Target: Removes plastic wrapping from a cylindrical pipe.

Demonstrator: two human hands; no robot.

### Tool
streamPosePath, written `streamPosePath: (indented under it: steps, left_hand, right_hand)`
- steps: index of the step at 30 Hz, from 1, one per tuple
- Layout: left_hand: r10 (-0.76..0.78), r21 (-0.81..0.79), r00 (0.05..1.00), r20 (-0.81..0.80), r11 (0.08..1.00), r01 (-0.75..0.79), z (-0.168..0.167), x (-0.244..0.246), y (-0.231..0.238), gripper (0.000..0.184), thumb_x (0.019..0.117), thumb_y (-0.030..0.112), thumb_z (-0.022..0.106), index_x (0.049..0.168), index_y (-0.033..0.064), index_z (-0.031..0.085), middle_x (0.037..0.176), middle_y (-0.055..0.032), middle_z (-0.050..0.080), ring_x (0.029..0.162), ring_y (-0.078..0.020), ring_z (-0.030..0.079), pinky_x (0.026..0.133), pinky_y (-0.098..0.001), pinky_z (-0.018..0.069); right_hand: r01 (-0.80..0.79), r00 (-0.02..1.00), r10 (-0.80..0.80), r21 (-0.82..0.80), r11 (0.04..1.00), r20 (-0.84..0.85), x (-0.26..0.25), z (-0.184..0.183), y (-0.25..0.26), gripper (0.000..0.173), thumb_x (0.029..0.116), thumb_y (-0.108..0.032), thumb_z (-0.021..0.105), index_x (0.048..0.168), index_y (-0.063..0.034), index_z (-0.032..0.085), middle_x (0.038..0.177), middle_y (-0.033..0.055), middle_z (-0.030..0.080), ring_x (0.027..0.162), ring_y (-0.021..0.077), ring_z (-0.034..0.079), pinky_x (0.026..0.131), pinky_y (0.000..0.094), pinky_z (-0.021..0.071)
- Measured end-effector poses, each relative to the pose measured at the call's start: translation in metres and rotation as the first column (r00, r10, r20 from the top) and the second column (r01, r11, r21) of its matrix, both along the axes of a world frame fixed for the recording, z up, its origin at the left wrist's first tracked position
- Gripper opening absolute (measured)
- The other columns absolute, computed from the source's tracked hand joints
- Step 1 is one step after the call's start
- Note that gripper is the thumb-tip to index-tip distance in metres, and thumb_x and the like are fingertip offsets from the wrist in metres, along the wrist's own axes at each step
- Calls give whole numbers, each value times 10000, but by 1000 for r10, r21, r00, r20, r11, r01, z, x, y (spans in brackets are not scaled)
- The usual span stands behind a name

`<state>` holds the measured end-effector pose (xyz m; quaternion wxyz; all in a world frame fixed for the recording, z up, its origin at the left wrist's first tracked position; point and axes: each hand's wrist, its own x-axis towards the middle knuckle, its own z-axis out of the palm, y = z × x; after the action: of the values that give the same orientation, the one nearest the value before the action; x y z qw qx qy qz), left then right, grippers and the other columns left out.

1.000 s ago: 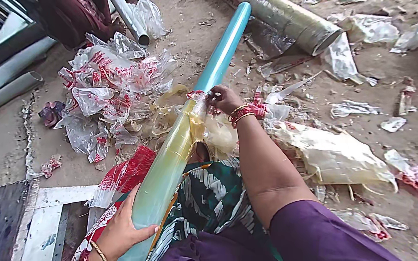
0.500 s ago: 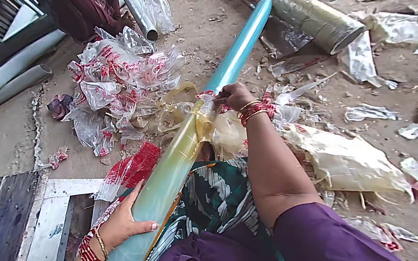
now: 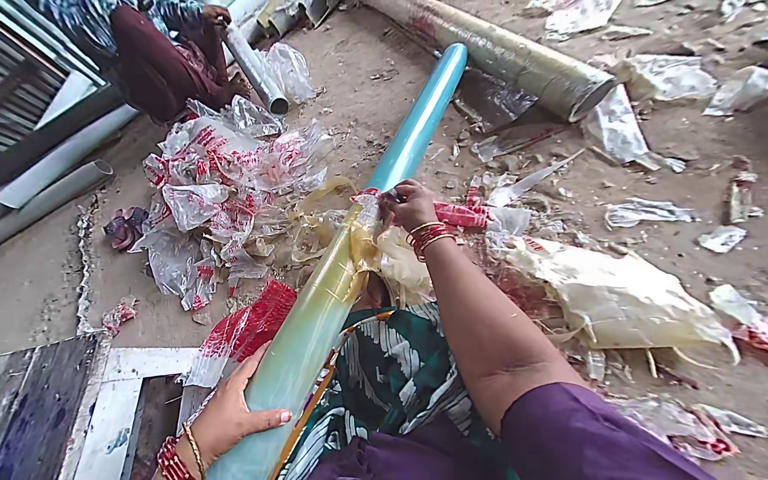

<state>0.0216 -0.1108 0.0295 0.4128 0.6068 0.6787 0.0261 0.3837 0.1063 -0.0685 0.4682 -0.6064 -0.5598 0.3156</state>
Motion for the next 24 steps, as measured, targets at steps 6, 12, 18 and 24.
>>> streamPosePath:
  steps: [6,12,18,24]
  left_hand:
    - [-61,487,950,-305,847,211,1,56,-17,1050,666,387,813,1543,-29,412,1581,-312,364,1342,-490,509,1029,-604,483]
    - [-143,178,808,-571,940,292,-4,98,10,1240,723,489,899,1663,126,175,1629,-270,317,1350,-517,486,964,-636,493]
    - [-159,85,793,-588,963,256,2,102,15,1224,767,513,865,1671,149,125,1634,-242,319,1300,-474,543,968,-597,506]
    - [-169,57,800,-576,968,246,4,101,17,1210,785,521,851,1673,161,112,1644,-235,302,1325,-465,527,992,-588,497]
  right_hand:
    - [-110,989,85,-221,969,-120,5,2,7,227,948,-99,697,1075,81,642,1176,237,598,1017,306,620,876,476,521]
    - [-182,982,165,-250,951,-88,12,5,10,191,954,-39,689,1093,83,641,1204,225,576,1042,283,606,901,435,516]
    - [-49,951,143,-320,946,276,-12,37,5,244,942,-82,666,1147,47,691,1303,280,586,1205,412,599,993,567,494]
    - [49,928,84,-341,939,364,-18,44,5,288,917,-52,681,1180,67,677,1344,295,565,1249,424,585,1026,549,493]
